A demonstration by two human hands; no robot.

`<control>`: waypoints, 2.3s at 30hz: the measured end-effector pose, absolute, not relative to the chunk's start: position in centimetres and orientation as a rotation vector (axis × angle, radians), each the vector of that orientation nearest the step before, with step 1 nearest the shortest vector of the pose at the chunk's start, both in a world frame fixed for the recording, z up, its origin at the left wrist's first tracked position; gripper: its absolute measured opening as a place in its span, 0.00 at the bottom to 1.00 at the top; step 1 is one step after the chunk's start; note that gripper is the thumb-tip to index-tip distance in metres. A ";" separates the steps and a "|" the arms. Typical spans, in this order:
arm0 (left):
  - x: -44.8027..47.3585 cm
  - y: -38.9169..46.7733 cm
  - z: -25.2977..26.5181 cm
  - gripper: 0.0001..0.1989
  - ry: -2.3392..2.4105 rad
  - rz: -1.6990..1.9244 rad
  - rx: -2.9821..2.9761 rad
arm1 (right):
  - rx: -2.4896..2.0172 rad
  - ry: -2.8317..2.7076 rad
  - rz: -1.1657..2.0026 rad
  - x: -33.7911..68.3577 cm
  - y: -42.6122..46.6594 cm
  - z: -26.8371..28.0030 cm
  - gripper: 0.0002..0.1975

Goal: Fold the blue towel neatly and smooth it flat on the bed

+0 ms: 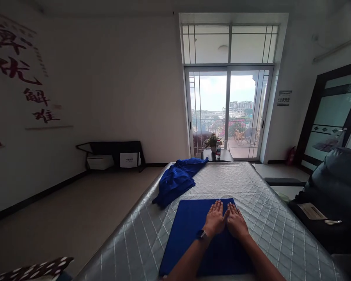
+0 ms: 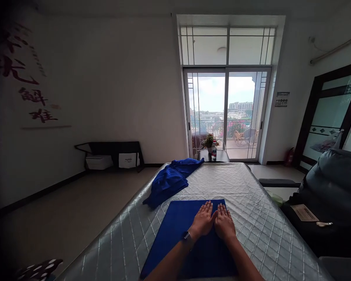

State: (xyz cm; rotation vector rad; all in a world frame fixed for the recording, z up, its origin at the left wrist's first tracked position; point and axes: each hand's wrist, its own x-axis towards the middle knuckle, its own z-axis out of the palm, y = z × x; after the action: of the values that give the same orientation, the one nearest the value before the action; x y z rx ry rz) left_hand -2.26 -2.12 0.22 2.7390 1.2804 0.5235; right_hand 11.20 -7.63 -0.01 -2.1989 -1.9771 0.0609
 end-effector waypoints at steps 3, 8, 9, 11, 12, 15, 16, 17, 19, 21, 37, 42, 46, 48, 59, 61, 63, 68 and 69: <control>0.5 -3.7 -0.5 0.34 1.240 0.508 2.703 | -2.164 -2.030 0.054 11.5 -7.7 -0.4 0.33; -1.5 -3.8 -0.6 0.37 1.356 0.447 2.642 | -2.192 -1.946 0.097 11.3 -7.3 -0.6 0.33; -2.4 -3.6 -0.6 0.37 1.384 0.441 2.646 | -2.197 -1.926 0.109 11.2 -7.3 -0.5 0.33; -4.6 -3.0 -0.6 0.36 1.453 0.419 2.660 | -2.201 -1.899 0.125 11.0 -7.3 -0.3 0.33; -5.8 -2.7 -0.6 0.36 1.486 0.404 2.668 | -2.201 -1.894 0.128 11.0 -7.3 -0.2 0.34; -10.0 -1.3 -1.0 0.36 1.588 0.358 2.676 | -2.204 -1.882 0.125 10.9 -7.4 0.0 0.34; -11.5 -0.8 -1.2 0.36 1.631 0.345 2.669 | -2.207 -1.879 0.124 10.9 -7.4 0.0 0.34; -13.0 -0.3 -1.6 0.36 1.675 0.332 2.661 | -2.210 -1.877 0.124 10.9 -7.5 0.0 0.34; -15.8 0.7 -2.4 0.34 1.738 0.306 2.667 | -2.212 -1.881 0.122 10.9 -7.5 0.0 0.34; -17.9 1.3 -3.4 0.32 1.768 0.312 2.706 | -2.212 -1.893 0.115 10.9 -7.5 0.0 0.34; -18.6 1.6 -4.1 0.35 1.829 0.514 2.641 | -2.257 -1.973 0.063 10.3 -9.2 1.6 0.33; -18.5 1.8 -4.7 0.36 1.834 0.517 2.639 | -2.245 -1.966 0.081 10.4 -10.6 1.1 0.34; -18.8 2.0 -5.1 0.35 1.830 0.519 2.662 | -2.266 -1.968 0.091 10.4 -11.0 0.7 0.33; -19.0 2.0 -5.1 0.34 1.844 0.530 2.663 | -2.268 -1.959 0.095 10.3 -11.1 0.8 0.33; -7.4 -5.9 0.1 0.34 1.224 0.449 2.831 | -2.231 -1.930 0.130 10.2 -11.1 0.8 0.33; -4.8 -7.1 0.3 0.33 1.125 0.447 2.808 | -2.218 -1.955 0.121 10.3 -11.1 0.5 0.33; -3.6 -7.5 0.1 0.34 1.128 0.448 2.769 | -2.225 -1.962 0.120 10.4 -11.1 0.4 0.33; -6.3 -6.3 -0.3 0.36 1.309 0.405 2.745 | -2.249 -1.926 0.138 10.4 -11.0 0.6 0.33; -7.7 -5.8 -0.4 0.37 1.375 0.381 2.739 | -2.247 -1.919 0.134 10.4 -11.0 0.6 0.33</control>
State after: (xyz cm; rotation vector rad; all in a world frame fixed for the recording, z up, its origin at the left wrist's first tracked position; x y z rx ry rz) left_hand -7.68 -5.82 -0.43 2.7386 1.3750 0.3807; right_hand 10.35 -10.99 0.62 -2.2468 -1.9188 0.1343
